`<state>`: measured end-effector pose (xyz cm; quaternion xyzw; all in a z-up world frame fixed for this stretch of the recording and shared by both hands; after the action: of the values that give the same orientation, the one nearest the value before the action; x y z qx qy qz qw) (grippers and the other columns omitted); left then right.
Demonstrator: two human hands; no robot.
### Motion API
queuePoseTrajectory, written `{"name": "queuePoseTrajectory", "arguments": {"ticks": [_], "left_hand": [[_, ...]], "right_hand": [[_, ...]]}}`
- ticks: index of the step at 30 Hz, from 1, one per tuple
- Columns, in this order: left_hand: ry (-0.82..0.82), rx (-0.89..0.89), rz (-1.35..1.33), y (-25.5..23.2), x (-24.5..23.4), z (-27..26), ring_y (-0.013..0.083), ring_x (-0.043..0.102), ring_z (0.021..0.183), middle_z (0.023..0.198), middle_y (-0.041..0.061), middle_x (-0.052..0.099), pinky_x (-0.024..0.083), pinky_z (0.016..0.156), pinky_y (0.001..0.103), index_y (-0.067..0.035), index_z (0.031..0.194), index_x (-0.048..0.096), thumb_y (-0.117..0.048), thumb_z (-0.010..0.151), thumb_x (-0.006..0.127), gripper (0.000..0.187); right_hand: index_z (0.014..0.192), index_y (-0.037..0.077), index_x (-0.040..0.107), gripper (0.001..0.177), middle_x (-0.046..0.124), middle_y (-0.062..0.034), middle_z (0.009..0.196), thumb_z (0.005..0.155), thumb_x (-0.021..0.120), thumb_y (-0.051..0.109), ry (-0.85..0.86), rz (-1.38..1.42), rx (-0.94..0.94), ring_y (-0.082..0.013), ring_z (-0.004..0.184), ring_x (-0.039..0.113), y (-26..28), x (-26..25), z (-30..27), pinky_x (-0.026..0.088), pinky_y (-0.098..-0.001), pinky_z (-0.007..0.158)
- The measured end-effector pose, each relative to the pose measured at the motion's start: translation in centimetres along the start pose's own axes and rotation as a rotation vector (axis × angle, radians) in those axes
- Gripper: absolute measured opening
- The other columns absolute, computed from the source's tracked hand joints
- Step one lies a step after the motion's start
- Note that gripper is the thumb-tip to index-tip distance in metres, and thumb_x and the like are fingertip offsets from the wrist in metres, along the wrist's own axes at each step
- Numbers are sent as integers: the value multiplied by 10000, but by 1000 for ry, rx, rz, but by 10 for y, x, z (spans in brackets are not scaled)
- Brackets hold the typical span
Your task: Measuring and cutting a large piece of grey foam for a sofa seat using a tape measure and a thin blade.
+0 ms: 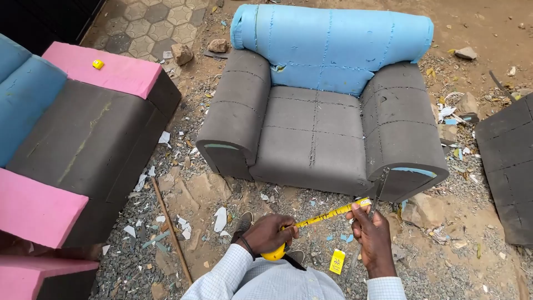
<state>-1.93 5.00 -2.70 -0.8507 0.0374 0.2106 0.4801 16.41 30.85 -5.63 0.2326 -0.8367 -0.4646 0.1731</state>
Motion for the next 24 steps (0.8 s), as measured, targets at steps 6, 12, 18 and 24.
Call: {"name": "queuePoseTrajectory", "arguments": {"ticks": [6, 12, 18, 24], "left_hand": [[12, -3, -4, 6, 20, 2, 170, 854, 871, 1039, -19, 943, 642, 840, 438, -175, 1166, 878, -403, 1254, 642, 340], [73, 27, 104, -2, 37, 17, 174, 861, 943, 998, -86, 927, 588, 870, 445, -268, 1105, 866, -386, 1182, 584, 315], [118, 87, 215, 0, 54, 35, 224, 762, 838, 989, -36, 890, 502, 721, 486, -259, 1102, 890, -400, 1187, 620, 316], [147, 93, 228, 2, 54, 31, 227, 744, 818, 1014, -10, 901, 505, 711, 485, -240, 1165, 902, -406, 1214, 603, 345]], "right_hand": [[1200, 127, 752, 174, 867, -119, 1020, 1187, 860, 262, -20, 5, 19, -101, 616, 458, -15, -18, -11, 326, -273, 519], [1258, 170, 711, 189, 856, -103, 1042, 1195, 848, 284, -113, 26, 39, -102, 611, 471, -26, -49, -29, 308, -291, 513], [1210, 150, 708, 180, 845, -108, 1020, 1216, 840, 274, -189, 66, 23, -90, 602, 484, -40, -71, -46, 286, -271, 497], [1221, 147, 715, 197, 848, -108, 1038, 1213, 846, 294, -212, 54, 50, -89, 611, 485, -46, -69, -55, 291, -275, 509]]}}
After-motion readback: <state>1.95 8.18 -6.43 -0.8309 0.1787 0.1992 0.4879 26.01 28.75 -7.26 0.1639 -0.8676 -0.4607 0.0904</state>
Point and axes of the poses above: each hand's wrist, its own z-axis towards the middle knuckle, its own x-axis out of the palm, y = z × x, the point moved 6 cm from there along z, towards the middle knuckle
